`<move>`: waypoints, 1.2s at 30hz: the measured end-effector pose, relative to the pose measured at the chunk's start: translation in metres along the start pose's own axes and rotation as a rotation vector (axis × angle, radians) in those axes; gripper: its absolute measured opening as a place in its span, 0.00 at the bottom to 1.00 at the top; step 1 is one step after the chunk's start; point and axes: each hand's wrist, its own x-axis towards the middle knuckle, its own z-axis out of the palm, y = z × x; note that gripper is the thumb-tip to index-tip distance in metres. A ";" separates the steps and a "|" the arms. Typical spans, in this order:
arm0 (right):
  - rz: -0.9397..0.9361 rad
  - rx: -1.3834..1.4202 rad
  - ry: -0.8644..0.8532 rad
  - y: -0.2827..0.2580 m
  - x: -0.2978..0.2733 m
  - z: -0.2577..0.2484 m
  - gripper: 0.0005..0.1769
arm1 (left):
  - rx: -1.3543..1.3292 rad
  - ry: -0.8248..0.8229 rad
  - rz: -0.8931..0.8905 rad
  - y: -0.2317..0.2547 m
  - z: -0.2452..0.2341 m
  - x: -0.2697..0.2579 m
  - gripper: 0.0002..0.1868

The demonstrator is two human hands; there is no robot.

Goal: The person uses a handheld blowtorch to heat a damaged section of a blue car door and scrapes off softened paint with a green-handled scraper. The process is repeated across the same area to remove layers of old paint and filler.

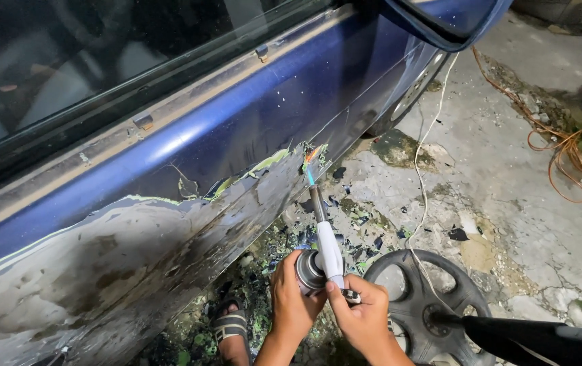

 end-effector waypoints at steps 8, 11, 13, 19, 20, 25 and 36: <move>0.018 0.022 0.019 0.005 -0.002 0.002 0.17 | -0.006 -0.005 0.003 -0.002 0.001 0.001 0.41; 0.029 0.023 0.022 0.005 -0.002 0.002 0.18 | -0.006 -0.011 -0.016 -0.001 0.001 0.001 0.40; 0.029 0.027 0.021 0.006 -0.001 0.002 0.18 | -0.016 -0.025 -0.031 0.000 0.002 0.002 0.41; 0.017 0.026 0.034 0.005 -0.001 0.001 0.18 | -0.010 -0.017 -0.015 -0.002 0.004 0.001 0.40; 0.022 0.036 0.027 0.004 -0.001 0.001 0.18 | -0.002 -0.016 -0.014 -0.003 0.004 0.001 0.40; 0.025 0.058 0.022 0.003 -0.001 0.000 0.17 | -0.017 -0.017 -0.004 -0.001 0.004 0.002 0.40; -0.005 0.022 0.028 -0.001 0.001 -0.002 0.16 | -0.008 -0.014 -0.007 0.001 0.004 0.002 0.40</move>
